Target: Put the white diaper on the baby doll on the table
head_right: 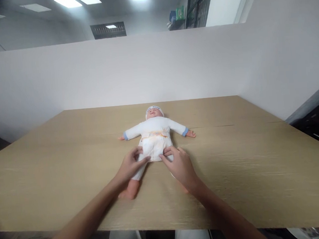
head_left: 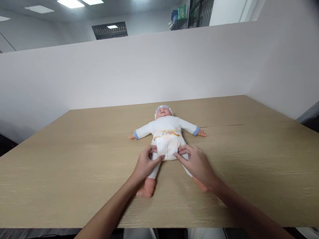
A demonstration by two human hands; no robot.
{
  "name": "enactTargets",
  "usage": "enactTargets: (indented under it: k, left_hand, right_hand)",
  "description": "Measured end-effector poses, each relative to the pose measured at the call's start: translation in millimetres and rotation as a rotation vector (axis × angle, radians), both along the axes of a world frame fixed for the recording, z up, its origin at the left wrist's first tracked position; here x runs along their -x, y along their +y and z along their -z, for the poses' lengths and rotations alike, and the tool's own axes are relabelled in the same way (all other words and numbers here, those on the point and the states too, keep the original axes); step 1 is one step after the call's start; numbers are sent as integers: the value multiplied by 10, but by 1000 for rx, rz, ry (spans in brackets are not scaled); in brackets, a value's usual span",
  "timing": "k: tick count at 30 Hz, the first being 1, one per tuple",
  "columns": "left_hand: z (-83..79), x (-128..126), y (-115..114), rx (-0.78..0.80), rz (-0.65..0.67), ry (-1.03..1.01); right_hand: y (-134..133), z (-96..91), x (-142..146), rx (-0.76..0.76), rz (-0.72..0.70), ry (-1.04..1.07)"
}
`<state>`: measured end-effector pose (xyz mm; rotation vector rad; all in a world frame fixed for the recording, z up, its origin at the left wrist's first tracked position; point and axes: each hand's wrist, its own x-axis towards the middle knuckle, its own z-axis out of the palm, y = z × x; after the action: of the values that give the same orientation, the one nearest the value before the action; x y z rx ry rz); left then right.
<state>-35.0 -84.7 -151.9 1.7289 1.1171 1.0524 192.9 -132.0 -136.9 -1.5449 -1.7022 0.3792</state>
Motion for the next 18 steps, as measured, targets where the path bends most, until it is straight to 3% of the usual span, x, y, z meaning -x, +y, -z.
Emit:
enactTargets:
  k: [4,10,13,18]
  left_hand:
    - [-91,2,-25,20,36,85]
    - [-167,31,-5,243,162,-165]
    - [-170,57,10,233,130,-214]
    - [-149,68,31,180,119,-188]
  right_hand:
    - [11,19,1,38,-23,-1]
    - [106,60,-57,173,-126,261]
    - [126,63,-60,210,-187,409]
    - [76,24,-35,194,-163,420]
